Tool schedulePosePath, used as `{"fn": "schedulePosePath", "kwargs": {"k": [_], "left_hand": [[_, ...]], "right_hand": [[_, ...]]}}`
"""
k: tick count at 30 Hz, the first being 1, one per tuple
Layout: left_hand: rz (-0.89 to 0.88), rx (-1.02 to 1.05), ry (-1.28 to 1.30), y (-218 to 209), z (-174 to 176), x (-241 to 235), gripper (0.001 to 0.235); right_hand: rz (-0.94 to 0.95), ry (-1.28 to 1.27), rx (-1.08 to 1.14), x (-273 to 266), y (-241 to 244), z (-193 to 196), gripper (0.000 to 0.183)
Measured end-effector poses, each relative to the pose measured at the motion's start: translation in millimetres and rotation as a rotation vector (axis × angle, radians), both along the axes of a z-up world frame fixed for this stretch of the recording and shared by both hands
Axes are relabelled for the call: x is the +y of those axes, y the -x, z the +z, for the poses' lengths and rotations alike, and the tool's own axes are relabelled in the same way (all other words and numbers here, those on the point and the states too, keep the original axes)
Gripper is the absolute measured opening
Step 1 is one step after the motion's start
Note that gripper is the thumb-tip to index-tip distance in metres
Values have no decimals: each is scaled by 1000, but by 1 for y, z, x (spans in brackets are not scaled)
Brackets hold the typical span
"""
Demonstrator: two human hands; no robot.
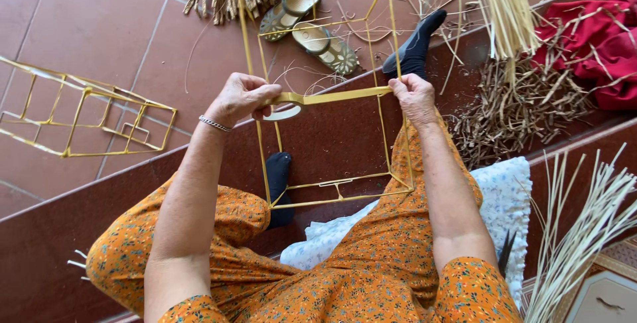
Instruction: The person sits on the floor and wraps thin bamboo strips around a rectangular bamboo frame using tape. They secure the strips at multiple points, cut excess tape with scissors, and continue wrapping additional strips to reinforce the structure.
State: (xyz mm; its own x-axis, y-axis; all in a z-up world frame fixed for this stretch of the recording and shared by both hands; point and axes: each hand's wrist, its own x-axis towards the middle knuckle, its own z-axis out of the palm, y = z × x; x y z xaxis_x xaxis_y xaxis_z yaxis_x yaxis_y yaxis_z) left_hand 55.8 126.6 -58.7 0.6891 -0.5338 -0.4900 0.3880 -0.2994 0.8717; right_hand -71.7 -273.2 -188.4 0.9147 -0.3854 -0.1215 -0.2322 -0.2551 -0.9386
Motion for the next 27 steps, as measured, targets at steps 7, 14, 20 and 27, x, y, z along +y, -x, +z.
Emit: {"fn": "schedulePosePath", "kwargs": {"k": [7, 14, 20, 27], "left_hand": [[0, -144, -284, -7, 13, 51, 30], [-146, -500, -974, -1, -15, 33, 46], [-106, -411, -1055, 0, -34, 24, 45], [-83, -492, -1039, 4, -41, 23, 44]], "right_hand": [[16, -45, 2, -10, -2, -7, 16], [30, -69, -6, -16, -4, -9, 16], [37, -24, 25, -14, 0, -3, 17], [-1, 19, 1, 5, 1, 33, 19]]}}
